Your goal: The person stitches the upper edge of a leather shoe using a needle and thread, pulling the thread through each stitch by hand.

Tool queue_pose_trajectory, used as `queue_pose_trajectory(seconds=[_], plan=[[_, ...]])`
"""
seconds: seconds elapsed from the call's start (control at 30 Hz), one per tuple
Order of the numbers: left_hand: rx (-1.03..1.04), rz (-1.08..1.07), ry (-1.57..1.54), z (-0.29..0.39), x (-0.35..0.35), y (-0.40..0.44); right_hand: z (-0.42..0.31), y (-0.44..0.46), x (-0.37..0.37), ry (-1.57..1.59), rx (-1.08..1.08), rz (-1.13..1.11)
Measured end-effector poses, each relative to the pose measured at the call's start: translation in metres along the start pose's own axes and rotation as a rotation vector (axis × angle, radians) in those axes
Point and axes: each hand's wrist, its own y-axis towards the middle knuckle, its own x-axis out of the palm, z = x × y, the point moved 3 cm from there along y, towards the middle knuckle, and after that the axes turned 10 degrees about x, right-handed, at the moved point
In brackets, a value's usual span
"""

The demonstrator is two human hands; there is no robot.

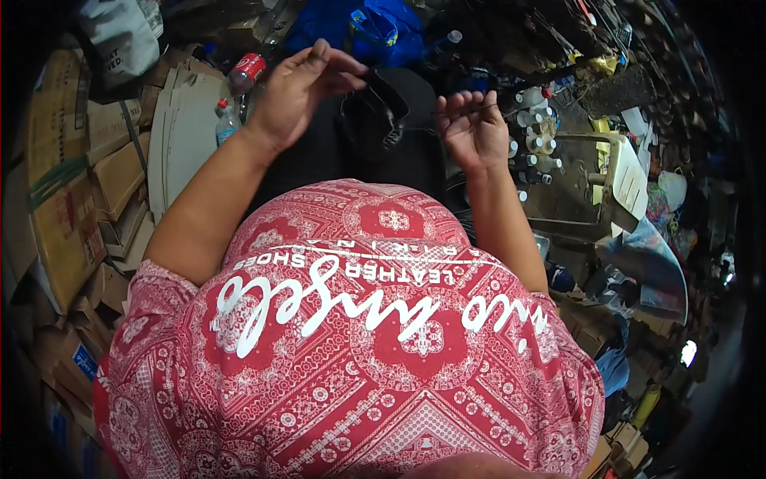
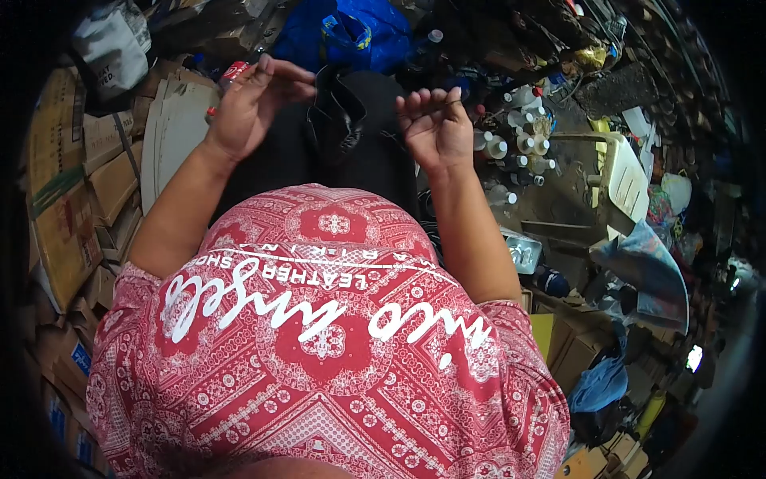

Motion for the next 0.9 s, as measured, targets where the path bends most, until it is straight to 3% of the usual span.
queue_pose_trajectory(seconds=[0.07,0.1,0.13,0.17,0.2,0.27,0.37,0.4,0.47,0.5,0.53,0.6,0.63,0.67,0.7,0.73,0.8,0.83,0.9], plan=[[-0.112,0.015,-0.619,-0.001,0.025,-0.001,0.002,-0.003,-0.003,0.098,0.082,-0.007],[-0.109,0.025,-0.625,-0.007,0.022,0.0,0.003,-0.003,-0.008,0.103,0.184,-0.215],[-0.174,-0.066,-0.845,-0.017,0.019,0.001,0.003,-0.006,-0.012,0.112,0.285,-0.421],[-0.239,-0.163,-1.066,-0.024,0.015,0.002,0.0,-0.013,-0.018,-0.152,0.222,-0.288],[-0.376,0.11,-0.901,-0.02,-0.007,0.004,-0.001,-0.021,-0.02,-0.158,0.229,-0.284],[-0.28,-0.036,-0.793,-0.028,-0.019,-0.006,-0.004,-0.035,-0.019,-0.405,0.077,-0.275],[-0.209,-0.157,-0.769,-0.026,-0.002,0.01,0.001,-0.032,0.0,-0.436,0.036,-0.152],[-0.379,0.113,-0.764,-0.011,0.029,0.009,0.008,-0.033,0.009,-0.449,0.039,-0.136],[-0.41,0.051,-0.625,0.0,0.057,-0.01,0.024,-0.036,0.012,-0.443,0.063,-0.151],[-0.283,0.174,-0.725,-0.017,0.017,-0.001,0.006,-0.032,-0.007,-0.356,-0.003,-0.129],[-0.334,0.229,-0.821,-0.021,-0.011,-0.002,-0.01,-0.03,-0.026,-0.262,-0.074,-0.106],[-0.204,0.079,-0.756,-0.023,-0.011,-0.013,-0.002,-0.029,-0.03,-0.418,-0.089,-0.164],[-0.228,0.065,-0.755,-0.024,-0.013,-0.02,0.001,-0.029,-0.037,-0.378,-0.013,-0.043],[-0.153,0.081,-0.444,-0.011,-0.016,-0.02,0.001,-0.024,-0.04,-0.342,0.056,0.062],[-0.065,0.097,-0.134,-0.002,-0.021,-0.018,-0.005,-0.02,-0.052,-0.282,0.127,-0.058],[-0.155,0.069,-0.015,-0.01,-0.045,-0.023,-0.014,-0.024,-0.068,-0.271,0.115,-0.06],[-0.205,-0.272,0.733,0.003,-0.083,-0.037,-0.021,-0.035,-0.078,-0.398,0.179,0.14],[-0.202,-0.277,0.74,0.015,-0.092,-0.049,-0.03,-0.041,-0.081,-0.39,0.174,0.135],[-0.167,-0.265,0.652,0.039,-0.105,-0.072,-0.053,-0.057,-0.087,-0.991,0.238,0.173]])
